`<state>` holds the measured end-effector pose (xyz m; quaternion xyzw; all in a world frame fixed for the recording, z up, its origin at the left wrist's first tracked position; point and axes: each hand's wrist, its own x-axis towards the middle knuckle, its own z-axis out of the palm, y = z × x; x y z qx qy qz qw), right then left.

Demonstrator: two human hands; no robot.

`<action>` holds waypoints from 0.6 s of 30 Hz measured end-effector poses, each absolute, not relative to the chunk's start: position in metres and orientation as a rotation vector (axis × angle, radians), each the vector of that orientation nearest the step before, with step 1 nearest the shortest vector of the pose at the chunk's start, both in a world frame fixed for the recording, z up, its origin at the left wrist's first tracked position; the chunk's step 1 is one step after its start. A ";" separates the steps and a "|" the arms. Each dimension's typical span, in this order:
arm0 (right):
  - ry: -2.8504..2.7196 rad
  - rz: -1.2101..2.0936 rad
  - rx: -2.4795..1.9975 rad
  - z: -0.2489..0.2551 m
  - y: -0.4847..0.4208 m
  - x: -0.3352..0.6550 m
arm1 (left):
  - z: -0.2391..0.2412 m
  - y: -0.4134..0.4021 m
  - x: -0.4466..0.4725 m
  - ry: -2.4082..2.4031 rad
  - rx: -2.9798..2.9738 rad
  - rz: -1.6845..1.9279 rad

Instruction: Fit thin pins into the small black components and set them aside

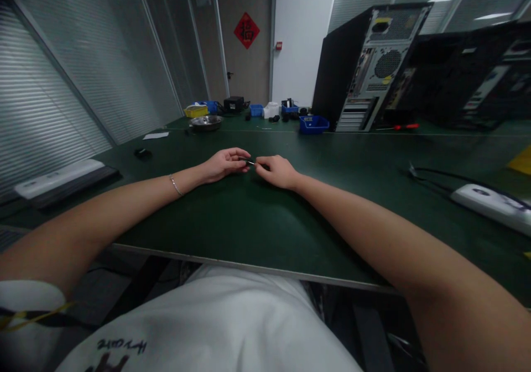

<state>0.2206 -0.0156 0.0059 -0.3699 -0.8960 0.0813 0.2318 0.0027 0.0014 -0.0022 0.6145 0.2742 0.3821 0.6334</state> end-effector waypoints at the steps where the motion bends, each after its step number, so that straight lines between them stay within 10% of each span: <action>1: -2.448 0.224 -1.029 0.005 -0.015 0.221 | -0.002 0.002 0.003 0.622 1.390 0.890; 18: -2.378 0.294 -1.023 0.002 -0.011 0.221 | -0.010 0.019 -0.009 0.749 1.470 1.110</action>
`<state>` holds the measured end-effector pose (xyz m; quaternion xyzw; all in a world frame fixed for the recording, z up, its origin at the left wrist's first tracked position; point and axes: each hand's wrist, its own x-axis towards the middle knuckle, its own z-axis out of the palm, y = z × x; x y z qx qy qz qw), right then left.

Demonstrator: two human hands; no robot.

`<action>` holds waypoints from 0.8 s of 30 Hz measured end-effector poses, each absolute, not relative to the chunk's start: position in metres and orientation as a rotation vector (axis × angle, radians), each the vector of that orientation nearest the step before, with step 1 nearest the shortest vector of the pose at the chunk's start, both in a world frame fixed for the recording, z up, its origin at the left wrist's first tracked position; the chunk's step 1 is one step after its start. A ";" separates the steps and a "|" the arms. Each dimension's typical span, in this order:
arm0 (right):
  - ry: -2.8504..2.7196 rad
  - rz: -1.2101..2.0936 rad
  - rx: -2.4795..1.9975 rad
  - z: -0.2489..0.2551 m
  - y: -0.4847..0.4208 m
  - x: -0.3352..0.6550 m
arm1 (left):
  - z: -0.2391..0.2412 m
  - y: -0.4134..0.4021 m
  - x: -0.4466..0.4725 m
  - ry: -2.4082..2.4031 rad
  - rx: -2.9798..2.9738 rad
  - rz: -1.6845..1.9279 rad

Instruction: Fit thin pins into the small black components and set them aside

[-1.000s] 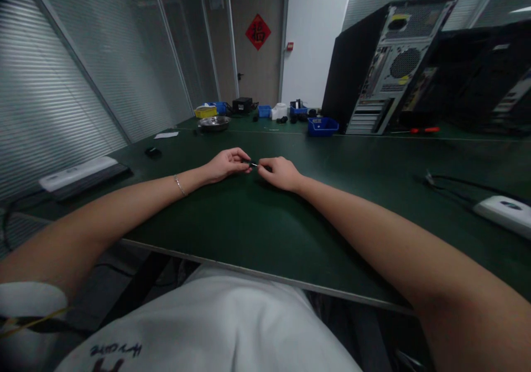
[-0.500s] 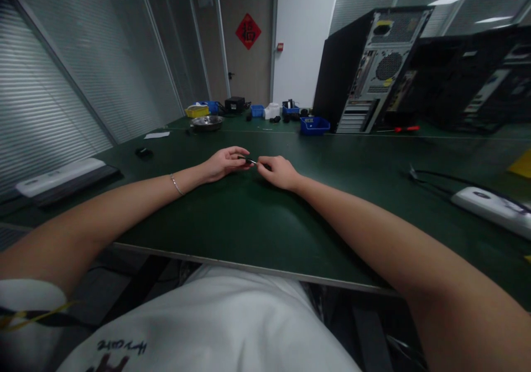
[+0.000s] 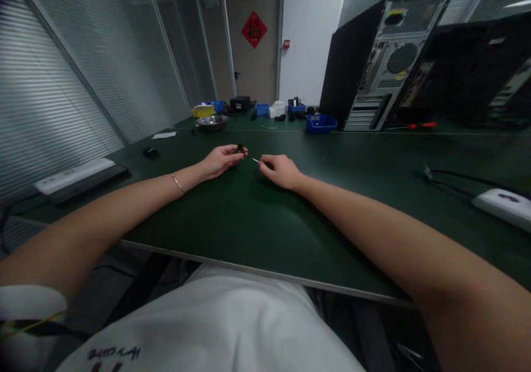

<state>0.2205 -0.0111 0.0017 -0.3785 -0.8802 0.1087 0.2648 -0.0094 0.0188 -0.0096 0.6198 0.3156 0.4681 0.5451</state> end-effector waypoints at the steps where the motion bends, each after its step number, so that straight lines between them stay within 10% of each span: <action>1: -2.373 0.297 -1.020 0.001 -0.010 0.220 | -0.010 0.019 -0.009 0.760 1.504 1.102; 24: -2.363 0.351 -1.033 0.000 -0.002 0.218 | -0.009 0.016 -0.011 0.835 1.758 0.867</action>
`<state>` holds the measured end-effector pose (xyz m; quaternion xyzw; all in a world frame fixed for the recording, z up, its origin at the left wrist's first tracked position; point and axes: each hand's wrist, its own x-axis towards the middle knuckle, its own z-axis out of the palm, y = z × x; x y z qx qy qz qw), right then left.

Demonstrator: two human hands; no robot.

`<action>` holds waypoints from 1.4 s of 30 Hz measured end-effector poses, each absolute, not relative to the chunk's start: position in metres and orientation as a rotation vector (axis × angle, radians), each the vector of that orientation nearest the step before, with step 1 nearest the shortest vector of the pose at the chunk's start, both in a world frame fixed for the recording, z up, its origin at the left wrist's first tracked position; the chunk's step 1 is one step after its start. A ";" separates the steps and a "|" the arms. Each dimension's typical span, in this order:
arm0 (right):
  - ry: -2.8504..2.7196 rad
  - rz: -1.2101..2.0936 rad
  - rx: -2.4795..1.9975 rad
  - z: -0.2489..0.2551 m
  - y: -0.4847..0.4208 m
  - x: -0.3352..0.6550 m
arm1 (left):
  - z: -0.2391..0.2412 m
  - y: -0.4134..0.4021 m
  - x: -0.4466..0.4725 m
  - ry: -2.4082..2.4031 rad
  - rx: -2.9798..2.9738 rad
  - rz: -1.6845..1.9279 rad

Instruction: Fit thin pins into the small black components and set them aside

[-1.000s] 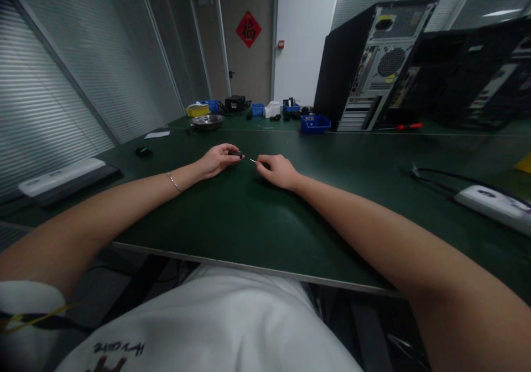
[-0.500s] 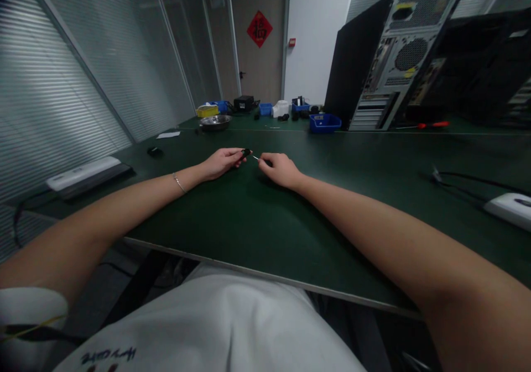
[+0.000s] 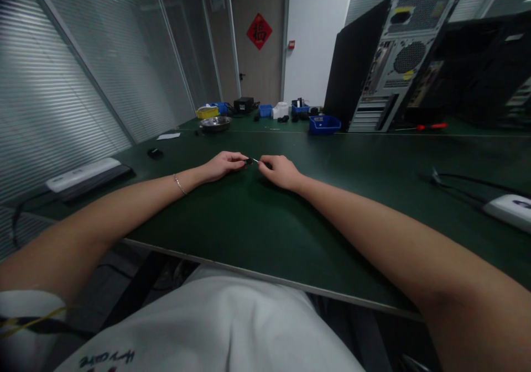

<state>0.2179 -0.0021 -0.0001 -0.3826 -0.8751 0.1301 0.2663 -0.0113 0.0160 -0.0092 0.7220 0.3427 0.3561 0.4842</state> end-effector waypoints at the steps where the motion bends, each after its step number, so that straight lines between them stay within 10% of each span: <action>1: -2.374 0.345 -1.033 0.000 -0.002 0.218 | -0.008 0.015 -0.011 0.833 1.766 0.864; 42: -2.493 0.417 -0.884 0.005 -0.004 0.220 | -0.008 0.006 -0.007 0.705 1.590 0.873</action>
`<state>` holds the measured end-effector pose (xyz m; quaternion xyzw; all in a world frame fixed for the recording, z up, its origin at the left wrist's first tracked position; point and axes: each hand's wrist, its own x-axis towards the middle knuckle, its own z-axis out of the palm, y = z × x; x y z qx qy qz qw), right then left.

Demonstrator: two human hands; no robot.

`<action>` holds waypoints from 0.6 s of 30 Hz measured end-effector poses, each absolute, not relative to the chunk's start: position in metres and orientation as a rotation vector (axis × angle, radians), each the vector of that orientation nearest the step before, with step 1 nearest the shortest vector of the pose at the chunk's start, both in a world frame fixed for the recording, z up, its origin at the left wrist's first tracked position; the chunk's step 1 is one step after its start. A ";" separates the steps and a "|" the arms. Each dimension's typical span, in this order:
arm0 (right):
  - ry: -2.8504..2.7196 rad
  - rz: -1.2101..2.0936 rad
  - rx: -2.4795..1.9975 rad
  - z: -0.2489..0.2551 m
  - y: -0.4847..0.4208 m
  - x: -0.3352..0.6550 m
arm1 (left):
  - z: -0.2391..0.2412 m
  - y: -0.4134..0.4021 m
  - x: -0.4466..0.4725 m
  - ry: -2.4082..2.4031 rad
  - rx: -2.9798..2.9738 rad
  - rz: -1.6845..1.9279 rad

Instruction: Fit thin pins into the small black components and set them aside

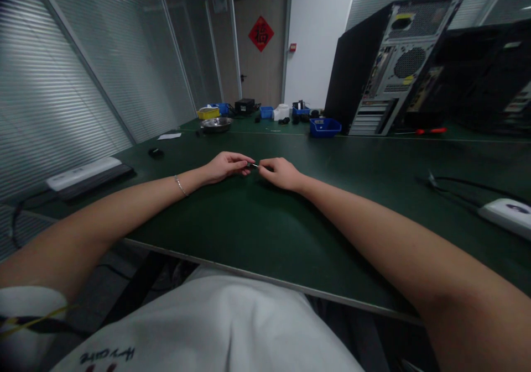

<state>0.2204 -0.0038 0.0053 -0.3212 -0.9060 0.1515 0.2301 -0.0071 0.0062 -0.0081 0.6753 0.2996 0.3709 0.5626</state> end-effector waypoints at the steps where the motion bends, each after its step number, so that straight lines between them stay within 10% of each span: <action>1: -2.486 0.418 -0.892 0.005 -0.004 0.220 | -0.007 0.006 -0.006 0.703 1.584 0.875; 18: -2.435 0.443 -0.957 0.003 -0.004 0.220 | 0.034 0.058 -0.084 0.755 1.008 1.628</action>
